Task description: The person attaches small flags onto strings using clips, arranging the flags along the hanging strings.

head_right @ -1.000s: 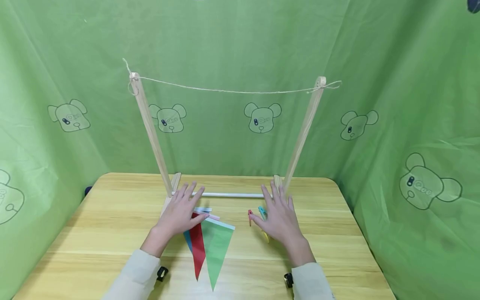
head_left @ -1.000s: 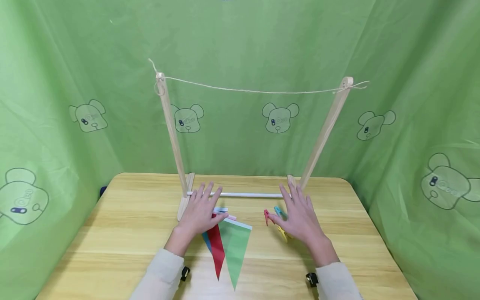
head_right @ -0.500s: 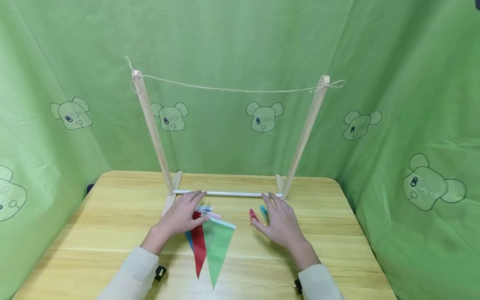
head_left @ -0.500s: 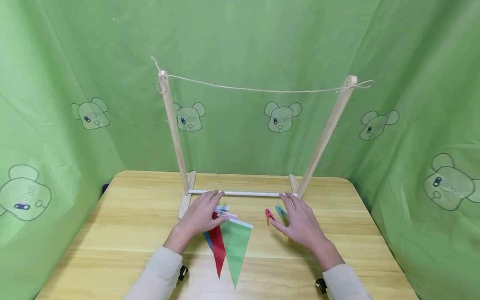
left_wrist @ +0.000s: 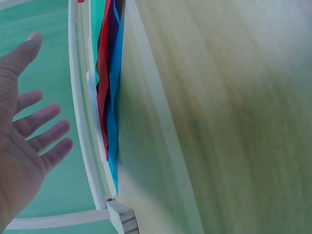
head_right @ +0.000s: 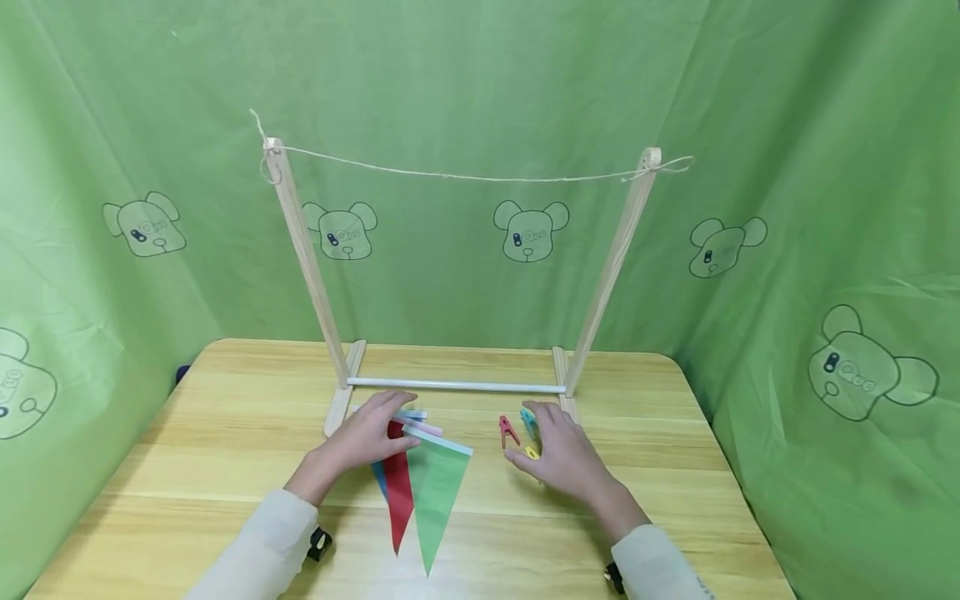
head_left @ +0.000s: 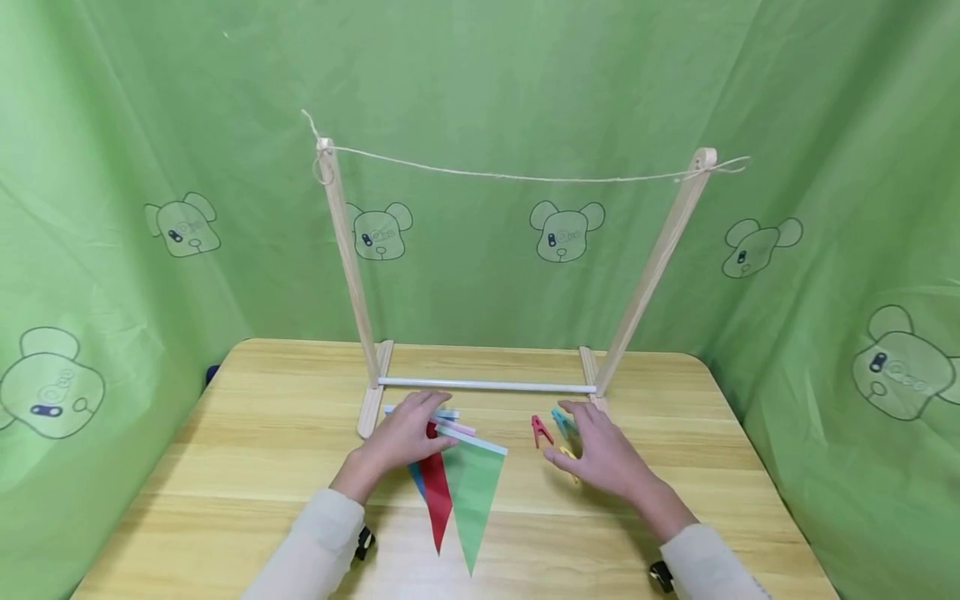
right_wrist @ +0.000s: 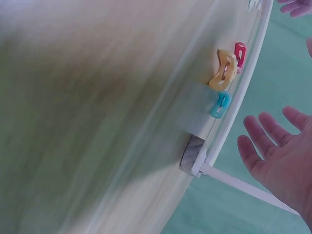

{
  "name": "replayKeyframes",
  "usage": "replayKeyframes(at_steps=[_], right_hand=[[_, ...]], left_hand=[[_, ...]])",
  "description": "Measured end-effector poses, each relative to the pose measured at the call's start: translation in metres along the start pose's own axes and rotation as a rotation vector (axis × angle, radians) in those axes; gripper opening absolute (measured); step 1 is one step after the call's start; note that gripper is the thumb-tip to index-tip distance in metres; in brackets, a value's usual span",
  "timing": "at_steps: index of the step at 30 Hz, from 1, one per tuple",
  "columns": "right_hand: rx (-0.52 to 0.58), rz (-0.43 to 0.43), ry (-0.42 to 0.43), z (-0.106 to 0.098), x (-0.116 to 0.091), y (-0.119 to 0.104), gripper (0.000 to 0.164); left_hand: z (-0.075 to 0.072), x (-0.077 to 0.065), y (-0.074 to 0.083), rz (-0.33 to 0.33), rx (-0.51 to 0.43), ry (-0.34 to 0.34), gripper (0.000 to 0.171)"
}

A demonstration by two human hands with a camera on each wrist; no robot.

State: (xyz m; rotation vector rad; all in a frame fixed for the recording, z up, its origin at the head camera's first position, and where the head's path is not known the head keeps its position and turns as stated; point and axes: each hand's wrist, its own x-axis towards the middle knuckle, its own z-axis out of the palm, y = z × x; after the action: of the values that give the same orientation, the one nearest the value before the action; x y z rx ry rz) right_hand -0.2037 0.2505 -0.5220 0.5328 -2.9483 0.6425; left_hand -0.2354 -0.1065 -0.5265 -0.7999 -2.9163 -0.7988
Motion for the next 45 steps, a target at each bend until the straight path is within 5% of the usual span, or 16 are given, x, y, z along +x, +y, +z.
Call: replayKeyframes(at_steps=[15, 28, 45], right_hand=[[0.144, 0.074, -0.124, 0.001, -0.011, 0.01, 0.074], [0.19, 0.055, -0.171, 0.003, -0.015, 0.022, 0.057], [0.208, 0.062, -0.196, 0.008, -0.016, 0.027, 0.055]], left_hand=[[0.012, 0.003, -0.005, -0.045, -0.151, -0.014, 0.064], [0.019, 0.004, -0.007, -0.079, -0.142, -0.023, 0.058], [0.028, 0.005, -0.017, -0.138, -0.071, 0.004, 0.04]])
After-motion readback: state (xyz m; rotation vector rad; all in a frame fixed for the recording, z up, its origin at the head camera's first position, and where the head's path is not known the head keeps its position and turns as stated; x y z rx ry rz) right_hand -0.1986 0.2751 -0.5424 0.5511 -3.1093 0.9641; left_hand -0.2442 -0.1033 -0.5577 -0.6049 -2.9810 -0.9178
